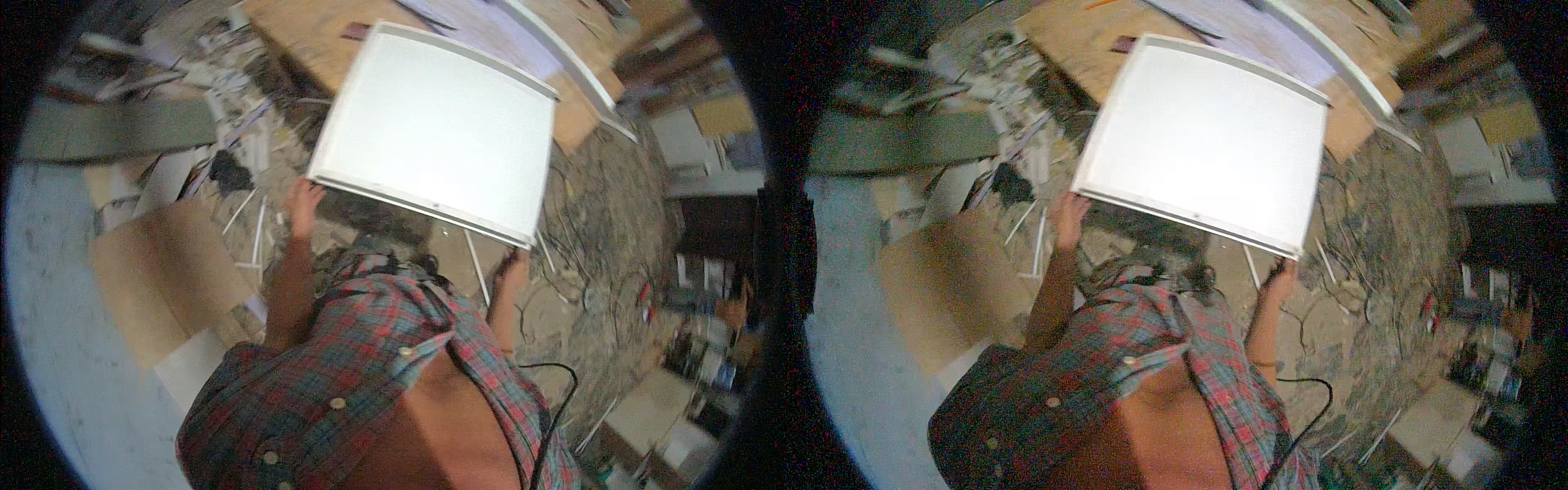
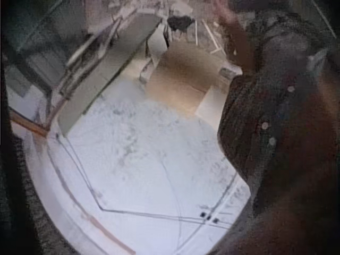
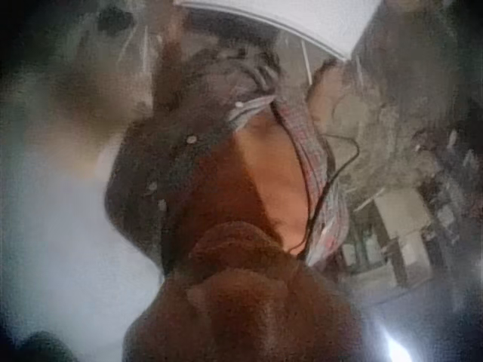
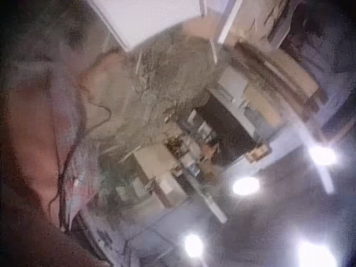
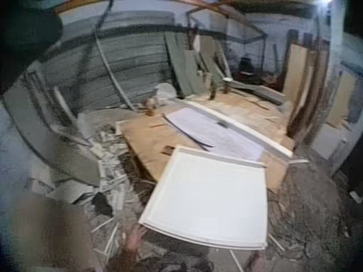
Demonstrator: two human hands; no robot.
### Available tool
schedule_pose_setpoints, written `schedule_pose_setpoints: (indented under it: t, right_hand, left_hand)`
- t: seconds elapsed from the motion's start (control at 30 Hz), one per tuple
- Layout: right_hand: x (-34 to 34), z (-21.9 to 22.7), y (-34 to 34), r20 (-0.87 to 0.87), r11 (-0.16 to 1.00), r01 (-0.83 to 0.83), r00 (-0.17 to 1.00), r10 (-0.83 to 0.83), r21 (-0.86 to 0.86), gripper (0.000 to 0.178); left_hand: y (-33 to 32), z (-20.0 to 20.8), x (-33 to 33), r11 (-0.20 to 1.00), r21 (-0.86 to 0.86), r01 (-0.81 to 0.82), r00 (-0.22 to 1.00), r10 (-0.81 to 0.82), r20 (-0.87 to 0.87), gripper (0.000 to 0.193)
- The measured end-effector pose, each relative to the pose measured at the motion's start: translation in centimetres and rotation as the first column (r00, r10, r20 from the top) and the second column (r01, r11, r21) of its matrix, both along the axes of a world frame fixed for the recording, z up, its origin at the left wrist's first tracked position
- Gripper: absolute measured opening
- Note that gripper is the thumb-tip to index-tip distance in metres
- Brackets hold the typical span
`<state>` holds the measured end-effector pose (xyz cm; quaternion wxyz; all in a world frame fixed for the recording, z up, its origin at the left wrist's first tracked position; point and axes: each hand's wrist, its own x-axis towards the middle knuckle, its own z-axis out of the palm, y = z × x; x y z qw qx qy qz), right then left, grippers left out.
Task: The person applies a yellow substance to a long, thin strip of material using a small card, then fits the strip into the groove of a white rectangular frame. The person repeats this process for multiple sides of the frame, handling the frame and strips with both hands.
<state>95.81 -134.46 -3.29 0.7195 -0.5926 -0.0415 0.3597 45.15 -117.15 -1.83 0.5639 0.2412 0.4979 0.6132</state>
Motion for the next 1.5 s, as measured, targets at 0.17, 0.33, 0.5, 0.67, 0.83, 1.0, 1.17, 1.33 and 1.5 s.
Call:
schedule_pose_setpoints:
  t: [0.17,0.33,0.5,0.67,0.83,1.0,1.17,1.33,1.5]
  right_hand:
    - [-1.4,1.8,0.9,-0.022,0.995,0.099,0.995,-0.099,-0.014,0.035]
    - [-0.3,0.3,1.0,-0.009,0.995,0.097,0.995,-0.098,-0.014,0.036]
    - [-0.2,-0.1,0.4,-0.021,0.991,0.130,0.991,-0.130,0.009,0.034]
    - [-2.6,3.3,-0.1,0.134,0.966,0.030,0.991,0.004,-0.256,0.019]
    - [-1.1,0.2,-1.5,-0.053,0.988,0.130,0.989,-0.135,-0.089,0.050]
    - [-0.6,2.5,-0.4,-0.080,0.985,0.164,0.983,-0.168,-0.050,0.047]
    - [-0.1,1.4,-0.5,-0.119,0.996,0.084,0.989,-0.087,-0.032,0.047]
    - [-0.4,1.4,0.1,-0.144,0.988,0.152,0.978,-0.149,0.011,0.047]
    - [-0.1,0.2,0.0,-0.145,0.988,0.152,0.979,-0.146,0.028,0.047]
  left_hand:
    - [-0.1,0.5,0.7,0.970,-0.074,-0.230,0.957,0.212,-0.198,0.036]
    - [-1.2,0.1,1.3,0.954,-0.036,-0.298,0.941,0.287,-0.180,0.036]
    - [-4.3,-1.5,0.9,0.950,0.020,-0.312,0.941,0.312,-0.131,0.033]
    - [-11.8,-7.0,-8.7,0.835,0.325,0.443,0.228,0.246,-0.942,0.022]
    - [-11.2,4.5,-1.7,0.948,-0.177,0.265,0.001,-0.184,-0.983,0.026]
    - [-6.2,0.2,-0.6,0.991,-0.116,-0.070,0.993,0.058,-0.102,0.027]
    - [-2.8,-2.1,-1.2,0.983,-0.168,-0.072,0.997,0.067,-0.036,0.030]
    - [-2.1,-0.7,-0.5,0.974,-0.174,-0.144,0.980,0.117,-0.160,0.033]
    - [-1.4,0.7,0.3,0.980,-0.172,-0.102,0.985,0.076,-0.153,0.034]
